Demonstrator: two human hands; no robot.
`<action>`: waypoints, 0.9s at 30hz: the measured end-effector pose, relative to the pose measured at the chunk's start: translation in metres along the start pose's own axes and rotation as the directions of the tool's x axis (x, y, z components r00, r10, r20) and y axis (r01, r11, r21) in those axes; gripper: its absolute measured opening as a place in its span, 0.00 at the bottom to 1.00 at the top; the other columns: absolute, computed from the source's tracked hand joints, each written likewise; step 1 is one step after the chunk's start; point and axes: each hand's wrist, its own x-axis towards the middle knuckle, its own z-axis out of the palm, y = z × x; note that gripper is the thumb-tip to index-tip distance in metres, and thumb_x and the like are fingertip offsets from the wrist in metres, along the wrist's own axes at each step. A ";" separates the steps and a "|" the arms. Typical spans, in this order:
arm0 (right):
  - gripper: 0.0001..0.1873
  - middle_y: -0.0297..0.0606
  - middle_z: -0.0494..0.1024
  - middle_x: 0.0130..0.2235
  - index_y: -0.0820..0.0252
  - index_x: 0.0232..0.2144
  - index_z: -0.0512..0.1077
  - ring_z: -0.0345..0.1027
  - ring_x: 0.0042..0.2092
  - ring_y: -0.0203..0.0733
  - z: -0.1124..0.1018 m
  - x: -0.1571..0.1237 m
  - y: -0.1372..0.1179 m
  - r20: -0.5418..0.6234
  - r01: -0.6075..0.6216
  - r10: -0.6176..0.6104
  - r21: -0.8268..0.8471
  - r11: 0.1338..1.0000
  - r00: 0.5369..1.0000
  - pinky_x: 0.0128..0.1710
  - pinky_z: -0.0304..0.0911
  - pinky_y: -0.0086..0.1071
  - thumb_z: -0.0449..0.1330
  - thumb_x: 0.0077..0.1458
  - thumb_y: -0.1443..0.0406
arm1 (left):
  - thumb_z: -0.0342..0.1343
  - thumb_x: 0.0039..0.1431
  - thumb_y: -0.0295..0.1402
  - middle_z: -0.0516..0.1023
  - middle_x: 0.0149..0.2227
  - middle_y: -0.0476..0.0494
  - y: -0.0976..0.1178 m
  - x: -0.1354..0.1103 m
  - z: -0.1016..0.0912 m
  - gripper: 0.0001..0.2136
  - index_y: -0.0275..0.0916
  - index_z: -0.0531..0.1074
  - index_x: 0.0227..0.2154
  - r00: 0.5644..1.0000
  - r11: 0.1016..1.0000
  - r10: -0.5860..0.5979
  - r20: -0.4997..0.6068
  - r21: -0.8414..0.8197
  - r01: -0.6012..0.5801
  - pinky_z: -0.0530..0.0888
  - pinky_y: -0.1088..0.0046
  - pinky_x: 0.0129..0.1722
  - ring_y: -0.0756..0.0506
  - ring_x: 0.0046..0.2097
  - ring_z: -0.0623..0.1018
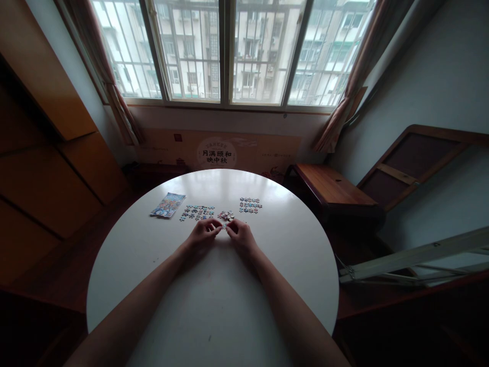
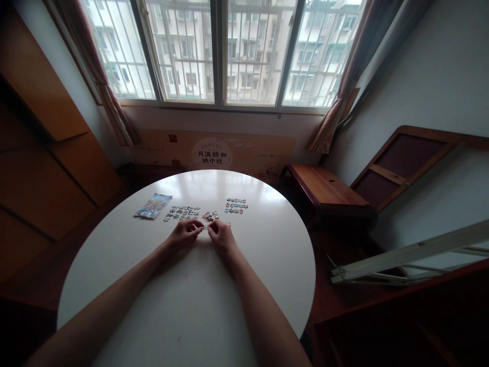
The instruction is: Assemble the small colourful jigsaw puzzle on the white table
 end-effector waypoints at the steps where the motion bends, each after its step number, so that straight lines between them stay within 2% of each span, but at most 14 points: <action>1: 0.07 0.35 0.73 0.25 0.62 0.26 0.70 0.64 0.27 0.35 0.000 0.000 0.000 0.001 0.001 -0.001 -0.001 1.000 1.000 0.28 0.58 0.27 0.55 0.50 0.64 | 0.57 0.52 0.39 0.72 0.21 0.49 0.000 0.000 0.000 0.12 0.33 0.73 0.31 1.000 1.000 -0.002 -0.001 0.002 0.002 0.64 0.81 0.20 0.53 0.22 0.71; 27: 0.07 0.34 0.73 0.25 0.62 0.27 0.70 0.64 0.27 0.35 0.001 0.000 0.003 0.004 0.008 -0.008 -0.018 1.000 1.000 0.29 0.58 0.27 0.55 0.50 0.65 | 0.57 0.51 0.39 0.71 0.19 0.50 0.004 0.000 0.001 0.13 0.33 0.74 0.31 1.000 1.000 -0.025 0.000 -0.003 0.025 0.64 0.81 0.20 0.53 0.21 0.69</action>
